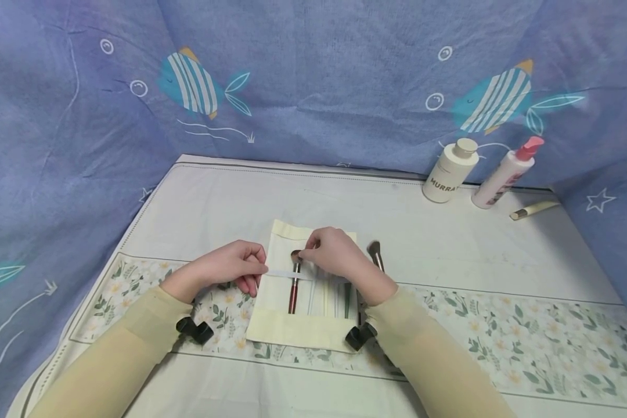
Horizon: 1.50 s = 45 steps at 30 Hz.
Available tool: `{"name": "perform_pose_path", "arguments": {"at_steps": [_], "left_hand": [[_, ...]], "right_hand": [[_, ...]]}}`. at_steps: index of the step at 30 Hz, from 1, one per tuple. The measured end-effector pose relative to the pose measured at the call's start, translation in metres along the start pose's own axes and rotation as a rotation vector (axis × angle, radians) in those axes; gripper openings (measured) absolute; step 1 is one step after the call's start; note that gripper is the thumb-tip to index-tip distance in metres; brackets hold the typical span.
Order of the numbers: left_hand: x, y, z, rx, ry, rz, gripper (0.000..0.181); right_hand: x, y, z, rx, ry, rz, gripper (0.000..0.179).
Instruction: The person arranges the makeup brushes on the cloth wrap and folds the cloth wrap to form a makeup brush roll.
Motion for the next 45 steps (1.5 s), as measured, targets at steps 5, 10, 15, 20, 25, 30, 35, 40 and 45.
{"name": "perform_pose_path", "arguments": {"at_steps": [5,10,15,20,25,30,35,40,45], "left_hand": [[0.001,0.001,0.001,-0.001,-0.003,0.008,0.015],[0.0,-0.001,0.0,0.012,-0.001,0.001,0.015],[-0.001,-0.002,0.0,0.013,0.004,0.002,0.015],[0.0,-0.003,0.0,0.006,0.0,0.002,0.015],[0.0,-0.002,-0.001,0.018,0.003,0.012,0.017],[-0.001,-0.001,-0.001,0.026,0.003,0.013,0.018],[-0.002,-0.002,-0.001,0.026,0.004,0.007,0.018],[-0.001,0.0,-0.001,0.023,-0.001,0.013,0.019],[-0.001,-0.001,-0.001,0.026,-0.001,0.003,0.018]], "right_hand": [[-0.009,0.016,-0.028,0.017,0.055,-0.004,0.017],[-0.016,0.038,-0.045,0.04,0.084,0.031,0.019],[-0.022,0.048,-0.056,0.032,0.102,0.035,0.021],[-0.028,0.06,-0.068,-0.034,0.132,0.025,0.023],[-0.035,0.072,-0.072,-0.147,0.114,0.024,0.027],[-0.04,0.076,-0.071,-0.266,0.088,0.016,0.029],[-0.042,0.078,-0.07,-0.333,0.069,0.037,0.025],[-0.045,0.083,-0.07,-0.357,0.057,0.075,0.026],[-0.045,0.086,-0.069,-0.349,0.052,0.076,0.028]]}}
Point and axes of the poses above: each hand's wrist, its own x-axis towards the middle knuckle, its own z-axis out of the palm, y = z × x, the point moved 10 cm from there along x, towards the middle knuckle, and after that the axes turned 7 degrees about y, right-handed, at the moved point
